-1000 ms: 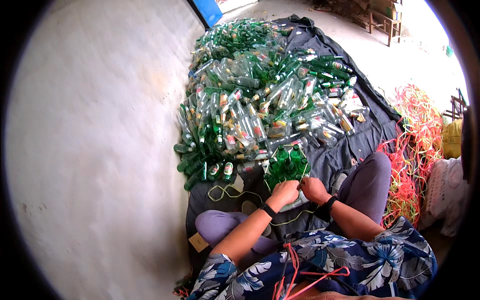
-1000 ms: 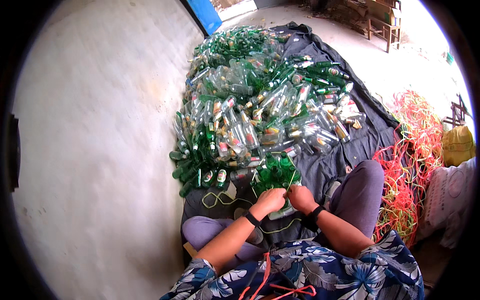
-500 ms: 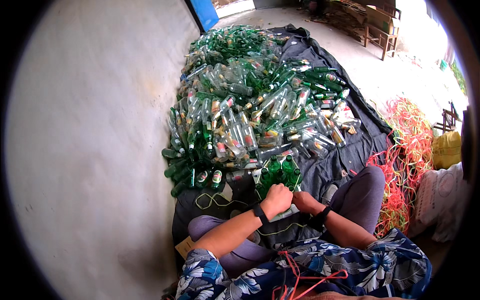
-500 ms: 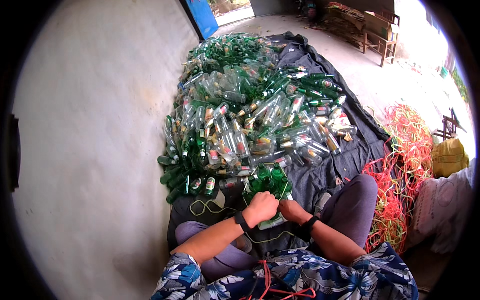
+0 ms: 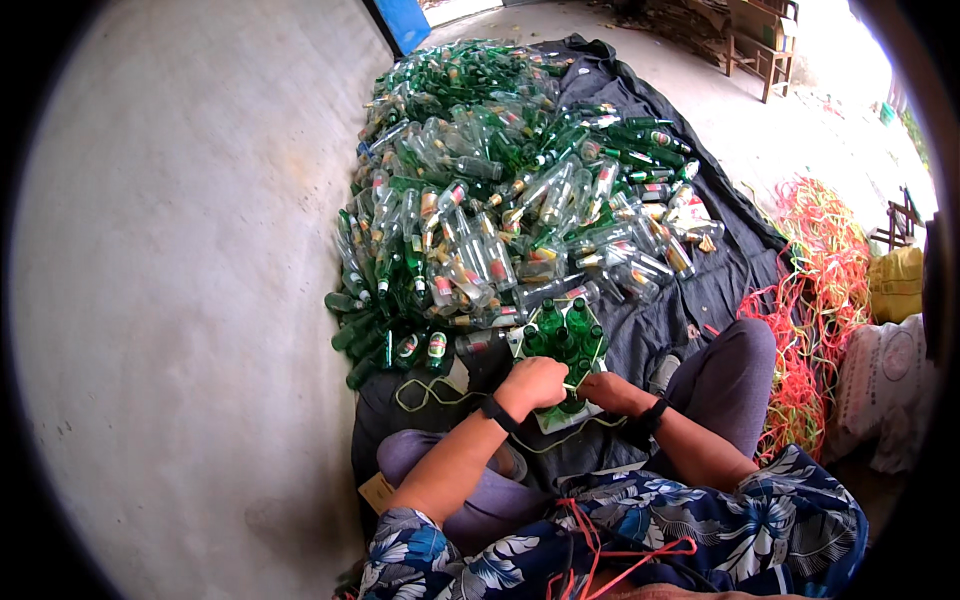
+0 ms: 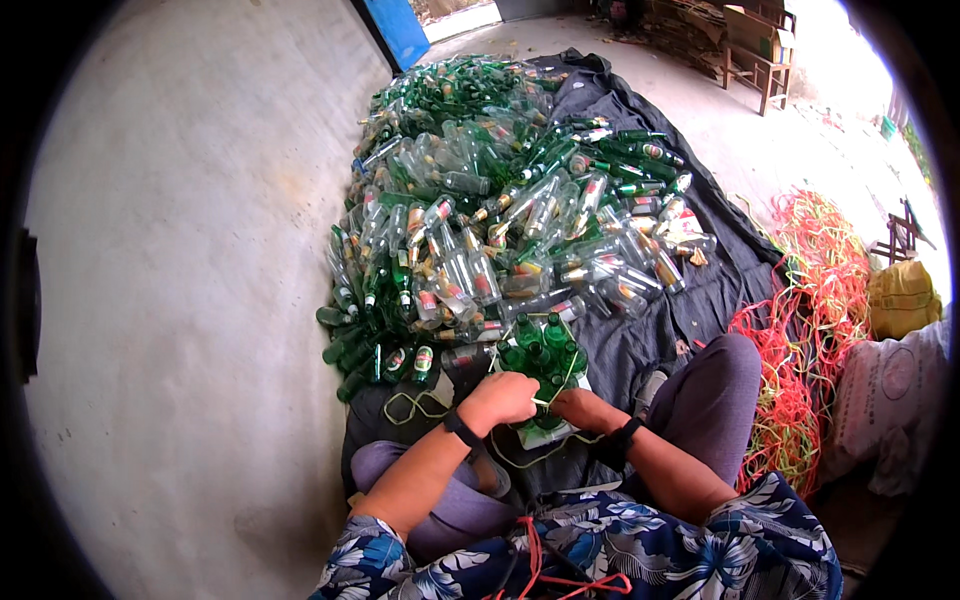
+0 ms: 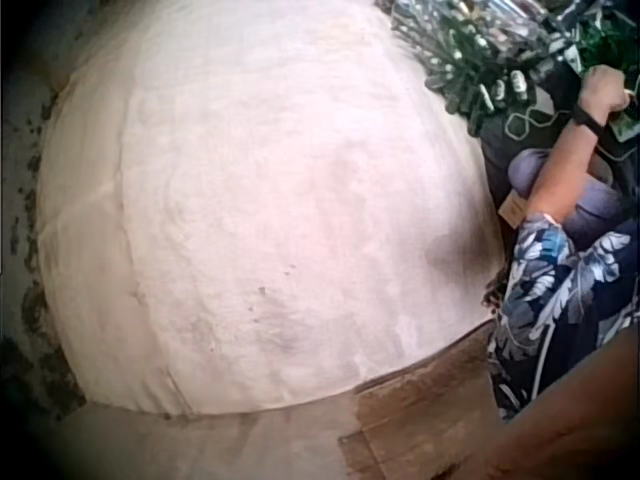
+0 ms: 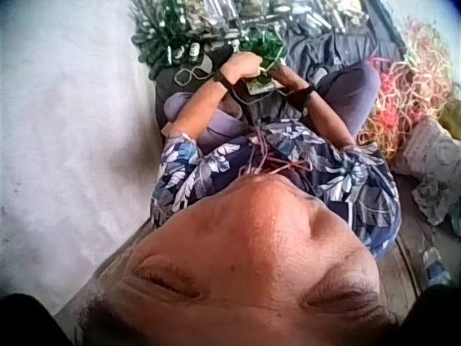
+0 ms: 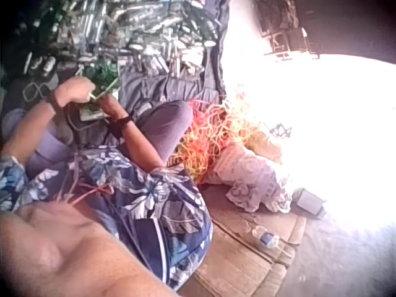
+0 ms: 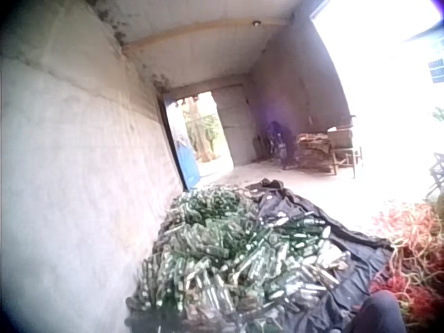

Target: The person sits on the floor and ties green plastic bottles together using a yellow string. They arrange the bottles into a cluster and wrap the string around them to secure them. Later, they place the tied bottles into a white styrofoam box.

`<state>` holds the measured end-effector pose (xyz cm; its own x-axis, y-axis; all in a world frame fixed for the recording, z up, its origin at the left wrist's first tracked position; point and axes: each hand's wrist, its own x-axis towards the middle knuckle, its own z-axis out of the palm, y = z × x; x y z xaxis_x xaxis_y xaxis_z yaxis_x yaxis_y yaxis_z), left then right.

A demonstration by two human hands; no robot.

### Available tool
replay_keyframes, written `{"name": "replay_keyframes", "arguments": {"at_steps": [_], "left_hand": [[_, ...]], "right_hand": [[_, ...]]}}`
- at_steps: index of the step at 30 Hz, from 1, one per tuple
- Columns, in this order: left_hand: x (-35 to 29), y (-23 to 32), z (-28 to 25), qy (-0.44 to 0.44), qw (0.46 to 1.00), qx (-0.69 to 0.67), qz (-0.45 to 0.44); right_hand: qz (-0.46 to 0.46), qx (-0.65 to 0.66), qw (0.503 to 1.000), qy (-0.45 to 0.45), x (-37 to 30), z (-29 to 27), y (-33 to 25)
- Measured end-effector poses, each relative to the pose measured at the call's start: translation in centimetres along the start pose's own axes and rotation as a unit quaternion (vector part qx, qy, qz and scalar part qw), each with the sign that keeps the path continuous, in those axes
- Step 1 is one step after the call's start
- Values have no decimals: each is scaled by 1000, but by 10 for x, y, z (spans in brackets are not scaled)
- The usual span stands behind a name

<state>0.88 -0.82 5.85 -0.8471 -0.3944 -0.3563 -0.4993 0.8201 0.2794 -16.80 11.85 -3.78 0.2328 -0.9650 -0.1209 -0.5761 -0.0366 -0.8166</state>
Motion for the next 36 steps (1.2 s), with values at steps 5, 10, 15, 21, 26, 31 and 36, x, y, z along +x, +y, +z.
{"name": "replay_keyframes", "arguments": {"at_steps": [5, 10, 15, 21, 26, 31, 36], "left_hand": [[24, -19, 15, 14, 999, -6, 40], [11, -35, 7, 28, 999, -15, 23], [12, -40, 10, 87, 996, -4, 28], [11, -44, 13, 143, 989, 20, 44], [15, -37, 13, 165, 985, 37, 28], [21, -50, 23, 175, 984, 19, 31], [28, -47, 13, 155, 987, -15, 30]], "right_hand": [[-201, -133, 969, 63, 2, 27, 78], [123, 87, 986, 68, -1, 9, -2], [126, 77, 985, 94, 0, 10, -2], [122, 68, 986, 95, 1, 10, -2], [122, 100, 981, 110, -1, 12, 2], [128, 95, 979, 124, 0, 15, -5], [130, 77, 976, 160, -1, 22, 0]]}}
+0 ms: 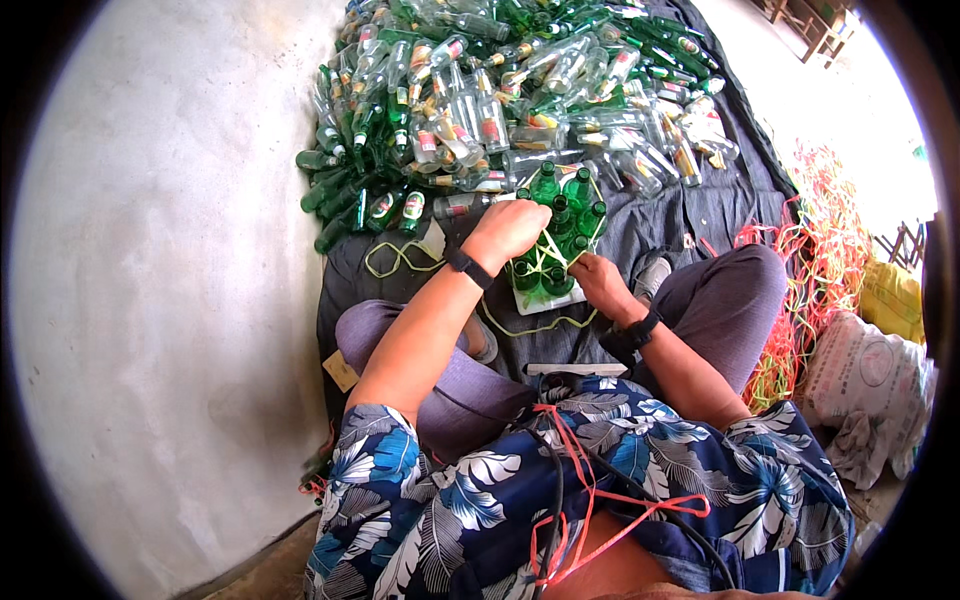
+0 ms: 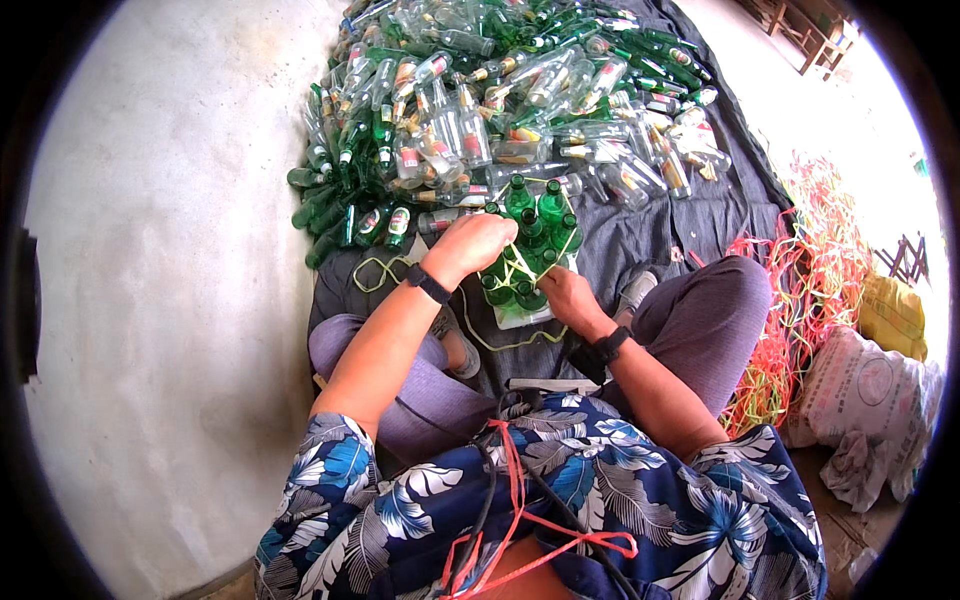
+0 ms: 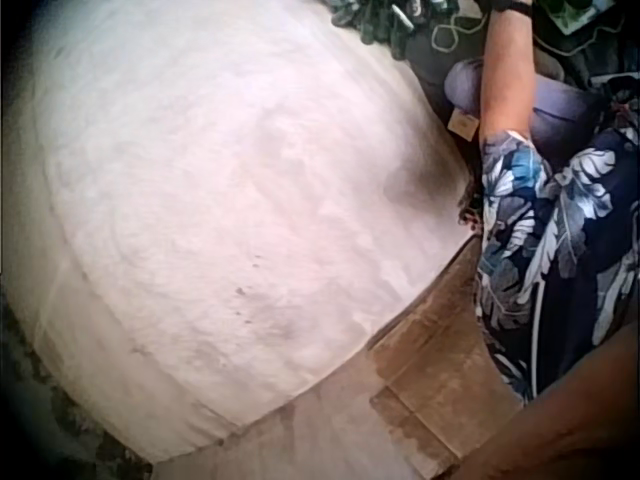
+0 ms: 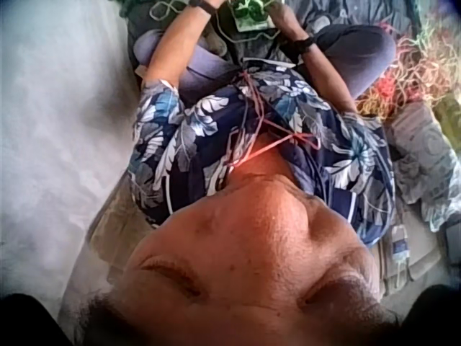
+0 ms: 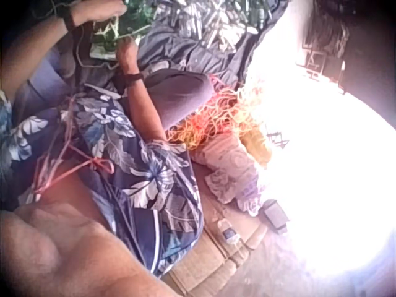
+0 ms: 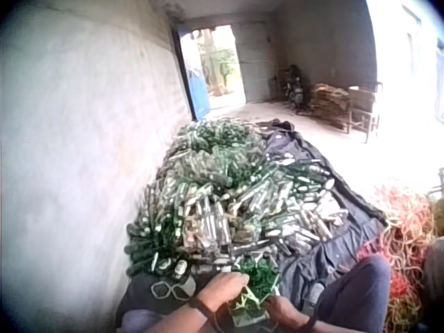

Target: The person sits on the floor and ties green plastic bottles together using a yellow string. They arrange the bottles into a cluster and wrap the string around them to secure them. Later, they place the tied bottles into a white styrofoam box.

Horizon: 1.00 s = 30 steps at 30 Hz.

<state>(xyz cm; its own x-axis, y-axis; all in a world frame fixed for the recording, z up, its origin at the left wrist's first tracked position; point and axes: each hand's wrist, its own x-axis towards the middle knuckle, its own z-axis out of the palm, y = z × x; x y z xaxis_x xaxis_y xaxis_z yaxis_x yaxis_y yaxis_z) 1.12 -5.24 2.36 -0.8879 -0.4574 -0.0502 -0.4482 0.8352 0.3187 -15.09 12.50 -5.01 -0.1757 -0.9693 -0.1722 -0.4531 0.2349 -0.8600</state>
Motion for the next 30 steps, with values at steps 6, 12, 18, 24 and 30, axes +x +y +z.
{"name": "replay_keyframes", "arguments": {"at_steps": [6, 12, 18, 24, 30], "left_hand": [[7, -5, 1, -45, 998, -21, -34], [12, -10, 5, -64, 995, -53, -57], [12, -7, 6, -77, 994, -24, -72], [12, -6, 5, -59, 994, -32, -83], [9, -2, 1, -72, 993, -19, -92]], "right_hand": [[-30, 17, 999, 0, 0, 2, 4], [-66, -18, 998, -6, 2, 2, 10], [-10, 25, 999, -19, 3, 0, 4], [-24, -11, 999, -26, 2, -7, 5], [-109, -72, 989, -65, 4, -18, 4]]}}
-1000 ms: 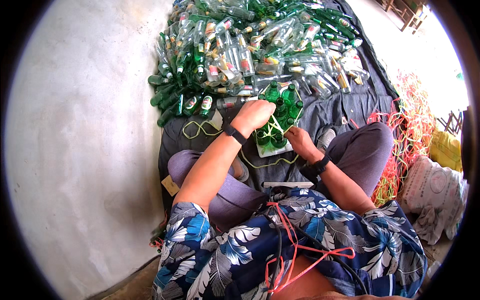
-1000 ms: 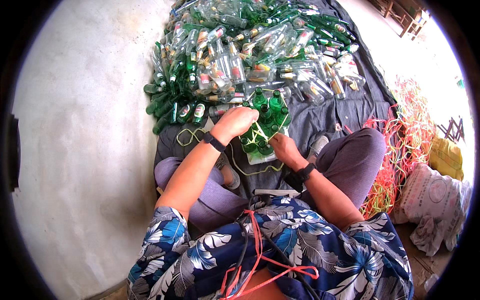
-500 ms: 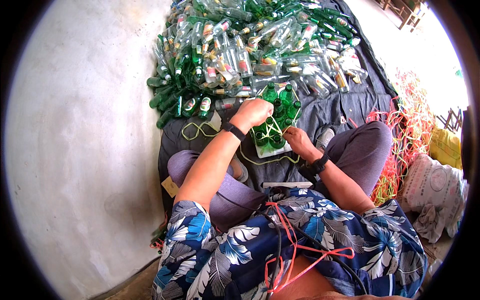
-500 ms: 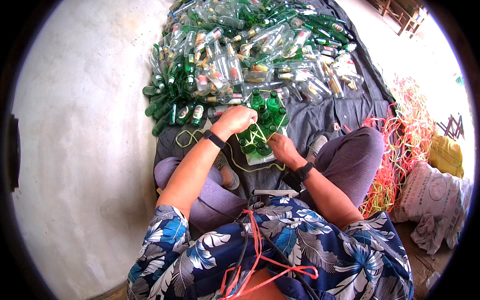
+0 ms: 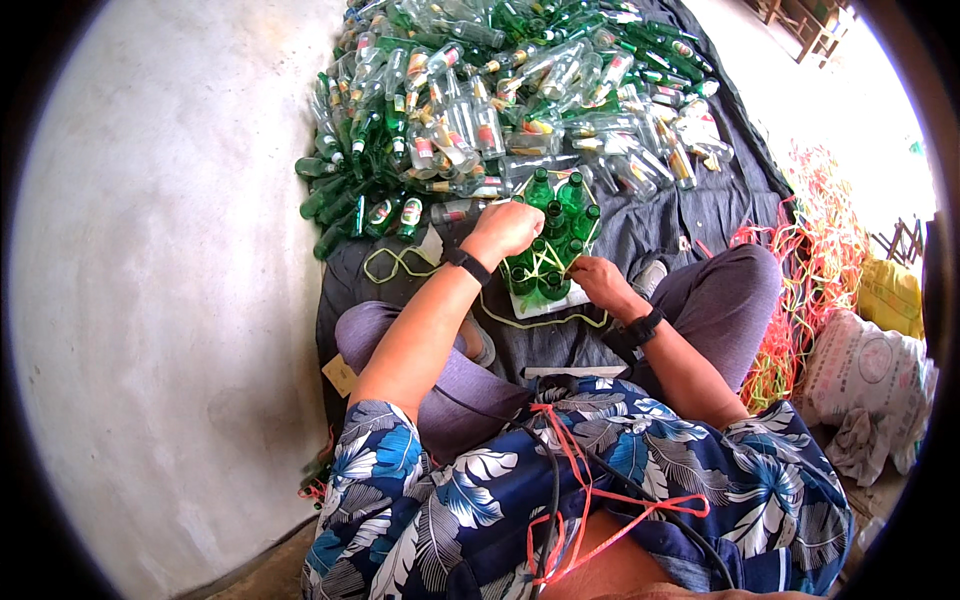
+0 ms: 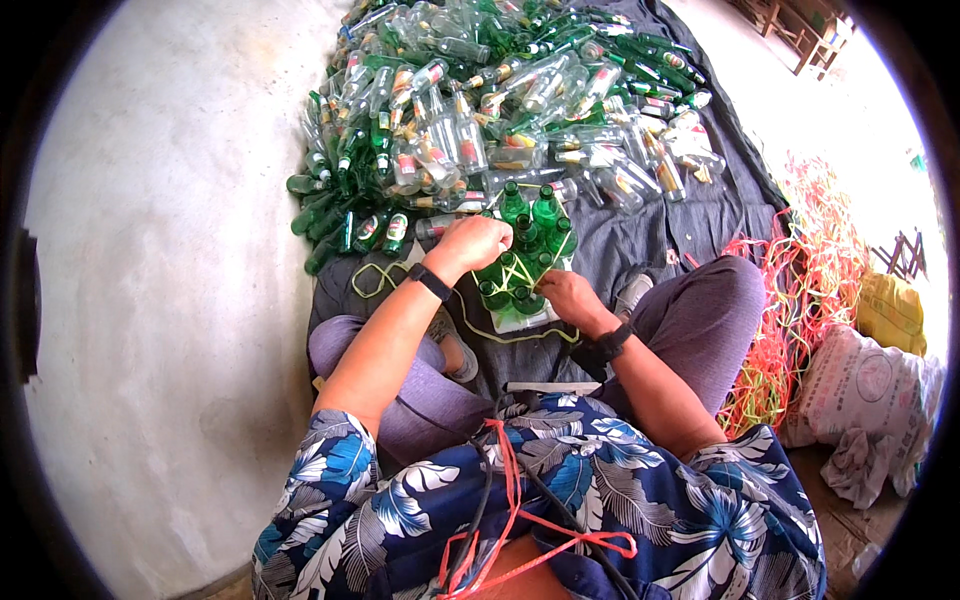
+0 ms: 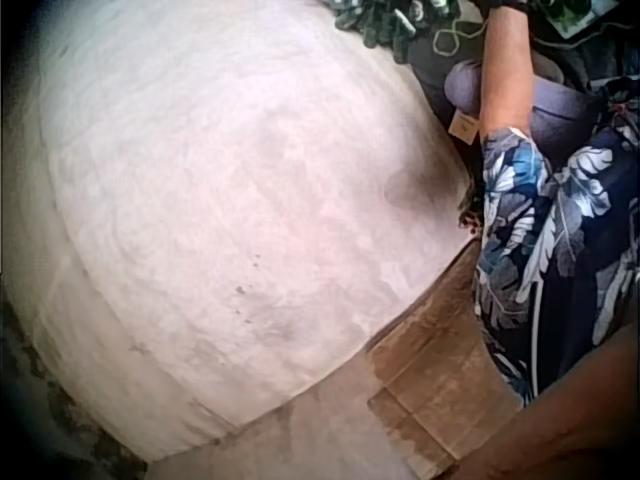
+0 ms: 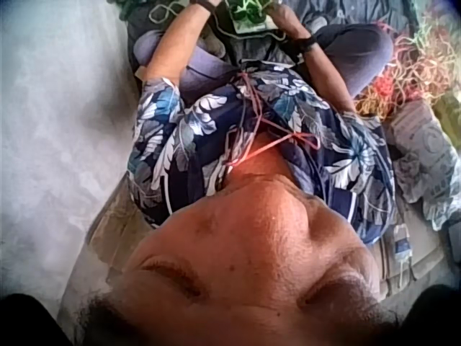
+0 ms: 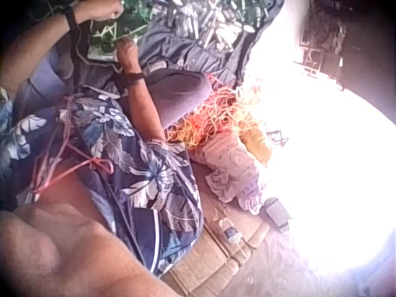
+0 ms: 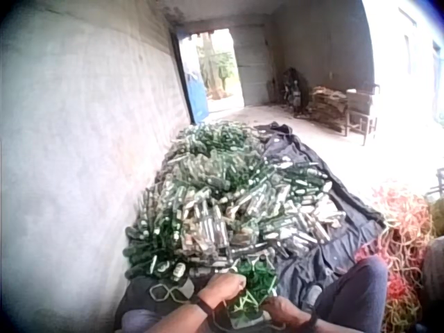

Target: The person sits on the floor and ties green plastic bottles together using a yellow string. They arrange the bottles into a cluster and wrap the string around them to secure them. Later, they place the tied bottles into a white styrofoam box.

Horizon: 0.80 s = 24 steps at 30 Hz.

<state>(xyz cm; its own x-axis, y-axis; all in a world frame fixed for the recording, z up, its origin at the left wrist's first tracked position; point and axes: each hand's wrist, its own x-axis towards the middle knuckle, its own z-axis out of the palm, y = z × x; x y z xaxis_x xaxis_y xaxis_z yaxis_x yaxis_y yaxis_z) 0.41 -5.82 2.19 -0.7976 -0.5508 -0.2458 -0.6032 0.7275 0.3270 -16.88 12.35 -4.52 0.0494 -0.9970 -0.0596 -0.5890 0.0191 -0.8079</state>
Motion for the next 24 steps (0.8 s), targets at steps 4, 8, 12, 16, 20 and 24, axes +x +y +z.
{"name": "replay_keyframes", "arguments": {"at_steps": [4, 8, 12, 16, 20, 24], "left_hand": [[-9, 12, 0, -9, 1000, 7, -2], [-20, 28, -7, -36, 999, -4, 25], [-37, 52, 0, -53, 998, -18, 28], [-41, 64, 21, 44, 998, 44, -29], [-44, 70, 14, 34, 993, 84, -82], [-47, 59, 19, 27, 993, 88, -69]], "right_hand": [[9, 11, 1000, -11, 1, 0, 8], [41, 13, 999, -21, 2, -2, 6], [-24, -53, 998, -16, 1, -4, 3], [-66, -83, 994, -5, 0, -9, 2], [-151, -150, 977, -16, 0, -17, 12], [-77, -117, 988, -69, -1, -28, -9]]}}
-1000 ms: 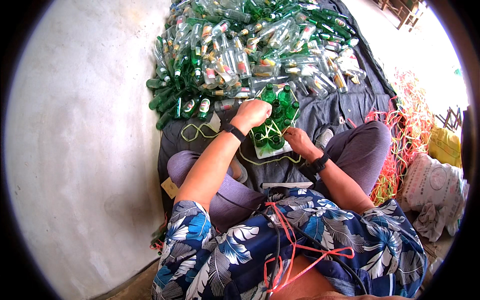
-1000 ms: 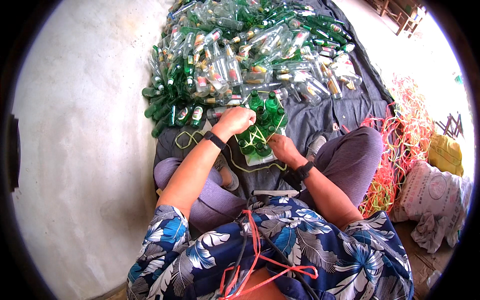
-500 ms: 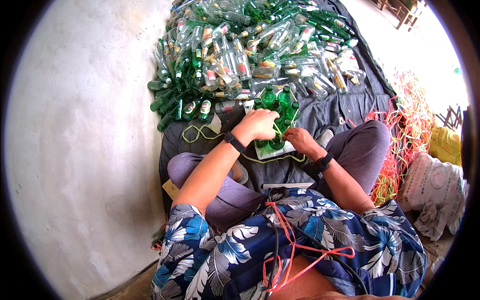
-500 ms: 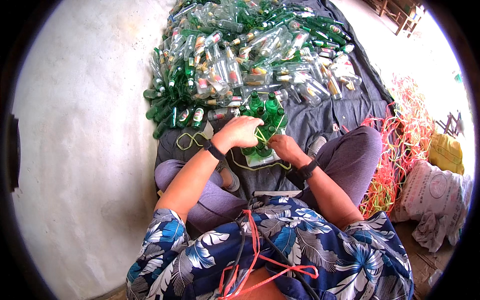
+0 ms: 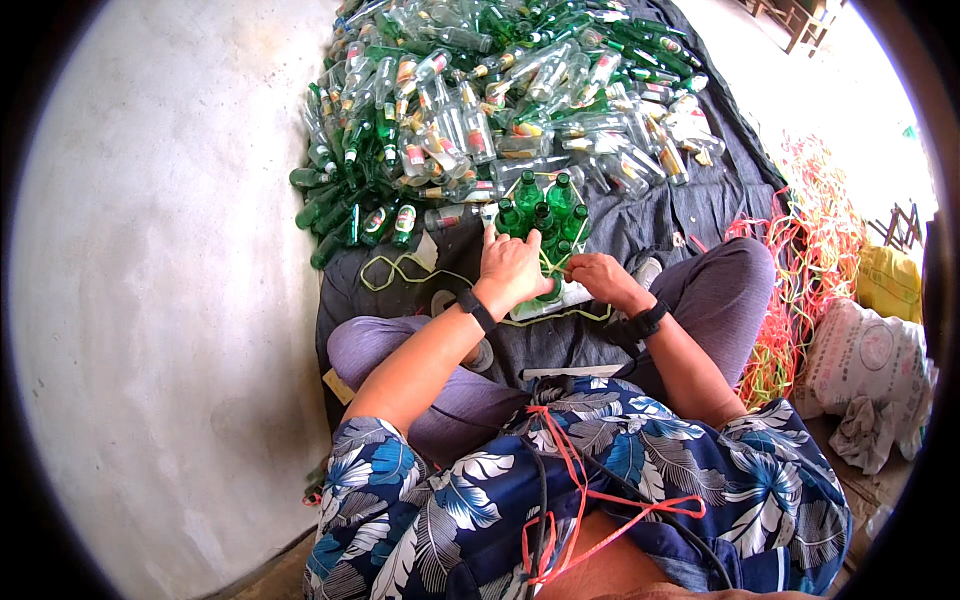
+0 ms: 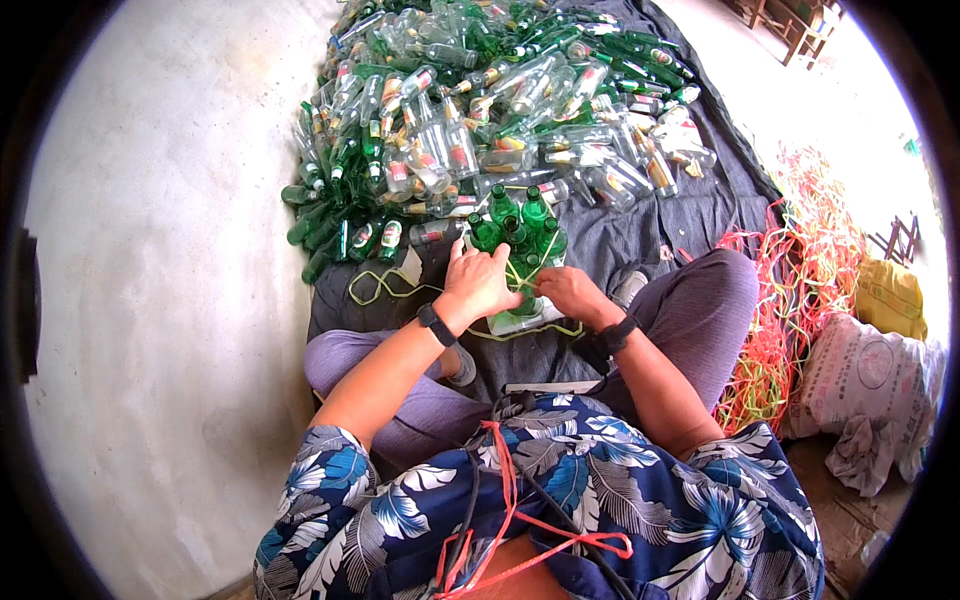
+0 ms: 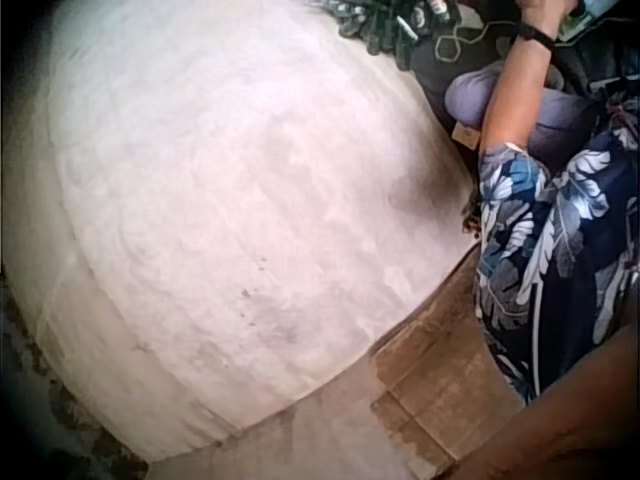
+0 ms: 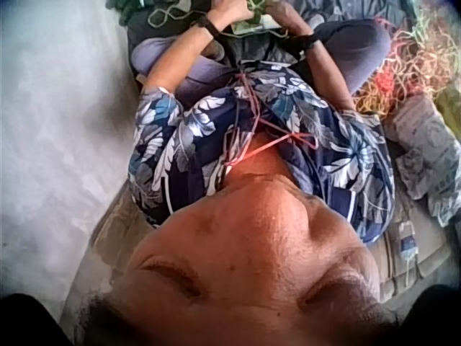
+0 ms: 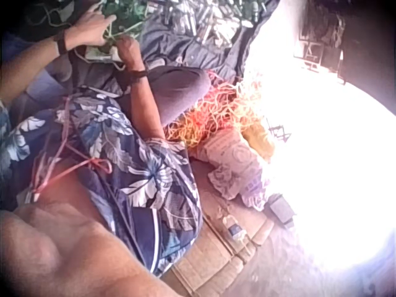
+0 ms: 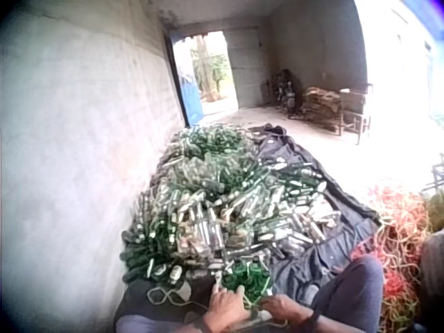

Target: The person sits on the floor and ties green plastic bottles together using a yellow string. They arrange the bottles into a cluster and wrap the string around them to secure them. Later, they place the tied bottles into a white styrofoam box.

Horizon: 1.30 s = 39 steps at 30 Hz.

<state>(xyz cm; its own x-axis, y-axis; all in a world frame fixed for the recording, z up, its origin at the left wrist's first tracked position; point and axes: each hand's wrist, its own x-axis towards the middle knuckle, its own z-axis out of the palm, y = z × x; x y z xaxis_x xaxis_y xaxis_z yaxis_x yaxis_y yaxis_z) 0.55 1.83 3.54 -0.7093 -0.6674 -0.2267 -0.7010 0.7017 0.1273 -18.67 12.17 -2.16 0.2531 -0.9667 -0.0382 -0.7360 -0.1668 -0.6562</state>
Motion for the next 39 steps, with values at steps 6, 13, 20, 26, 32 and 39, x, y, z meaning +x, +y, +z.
{"name": "replay_keyframes", "arguments": {"at_steps": [6, 13, 20, 26, 32, 39], "left_hand": [[0, -2, -7, -30, 999, -7, 9], [-9, -29, -8, -12, 993, -60, 105], [-28, -32, -13, 138, 980, -95, -104], [-34, -45, 4, -190, 796, -491, -299], [-15, -54, 59, -238, 604, -705, -285], [1, -73, 39, -216, 676, -649, -273]], "right_hand": [[-27, 40, 999, 1, -4, 0, 5], [29, 102, 994, -10, -5, -5, 1], [42, 124, 991, -5, -5, -7, -2], [115, 188, 974, -48, -5, -12, -15], [-151, 130, 979, -33, -4, 12, 25], [-122, 200, 971, -40, 0, 14, 1]]}}
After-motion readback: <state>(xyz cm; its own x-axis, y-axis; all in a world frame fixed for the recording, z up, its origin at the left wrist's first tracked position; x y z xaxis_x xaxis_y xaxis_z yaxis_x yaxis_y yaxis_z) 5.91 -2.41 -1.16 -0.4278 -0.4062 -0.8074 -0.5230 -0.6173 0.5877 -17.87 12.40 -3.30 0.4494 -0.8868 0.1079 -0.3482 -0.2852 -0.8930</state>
